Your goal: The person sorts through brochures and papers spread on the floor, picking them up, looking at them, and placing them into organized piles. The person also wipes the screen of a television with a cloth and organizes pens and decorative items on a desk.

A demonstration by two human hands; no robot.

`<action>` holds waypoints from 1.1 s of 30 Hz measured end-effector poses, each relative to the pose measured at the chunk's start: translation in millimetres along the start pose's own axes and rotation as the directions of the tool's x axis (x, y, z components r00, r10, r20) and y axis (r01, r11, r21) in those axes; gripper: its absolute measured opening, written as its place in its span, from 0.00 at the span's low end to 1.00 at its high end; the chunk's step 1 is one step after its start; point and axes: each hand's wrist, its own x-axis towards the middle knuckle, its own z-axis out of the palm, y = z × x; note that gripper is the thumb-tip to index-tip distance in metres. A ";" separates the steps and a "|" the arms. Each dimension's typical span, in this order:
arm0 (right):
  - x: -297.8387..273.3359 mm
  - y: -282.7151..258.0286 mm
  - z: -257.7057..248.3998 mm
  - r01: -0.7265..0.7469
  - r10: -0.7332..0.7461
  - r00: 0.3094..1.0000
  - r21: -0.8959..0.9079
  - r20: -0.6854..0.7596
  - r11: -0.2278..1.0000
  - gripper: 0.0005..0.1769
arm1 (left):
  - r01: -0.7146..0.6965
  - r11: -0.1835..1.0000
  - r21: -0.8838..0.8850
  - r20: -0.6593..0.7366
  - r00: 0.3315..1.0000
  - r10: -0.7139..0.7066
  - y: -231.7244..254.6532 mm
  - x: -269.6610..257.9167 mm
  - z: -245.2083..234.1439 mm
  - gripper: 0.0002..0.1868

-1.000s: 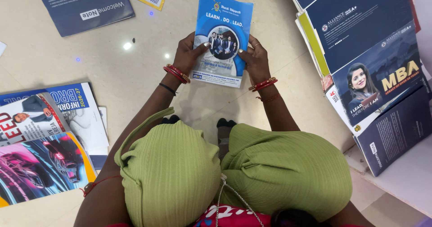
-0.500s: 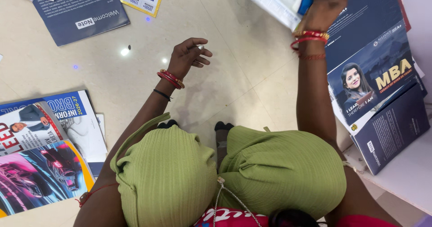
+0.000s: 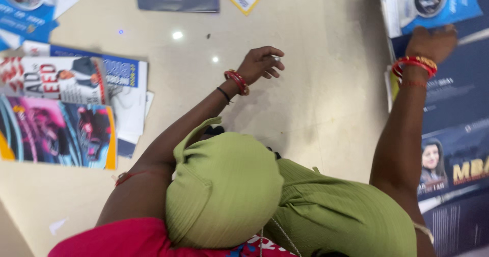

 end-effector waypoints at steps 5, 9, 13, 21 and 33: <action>-100.3 -75.6 9.1 0.417 -0.445 0.893 -0.249 -0.068 0.874 0.33 | -0.032 0.999 0.002 -0.156 0.987 0.032 -3.0 -1.1 -32.1 0.14; -201.7 -166.0 26.4 0.536 -0.541 0.784 0.110 0.303 0.837 0.24 | -0.095 0.984 0.148 -0.382 0.912 0.146 -11.2 -25.8 -79.1 0.12; -267.9 -216.0 39.6 0.682 -0.644 0.588 0.127 0.490 0.720 0.26 | 0.074 0.650 0.757 -0.539 0.633 0.556 -15.3 -78.0 -142.2 0.16; -291.7 -213.0 53.2 0.717 -0.679 0.467 0.206 0.567 0.666 0.27 | 0.929 0.261 0.263 -0.918 0.158 0.364 -4.4 -209.3 -243.3 0.39; -275.2 -211.0 40.0 0.576 -0.545 0.590 0.162 0.596 0.801 0.27 | 0.979 0.171 0.110 -0.979 0.077 0.189 -26.4 -231.9 -283.5 0.51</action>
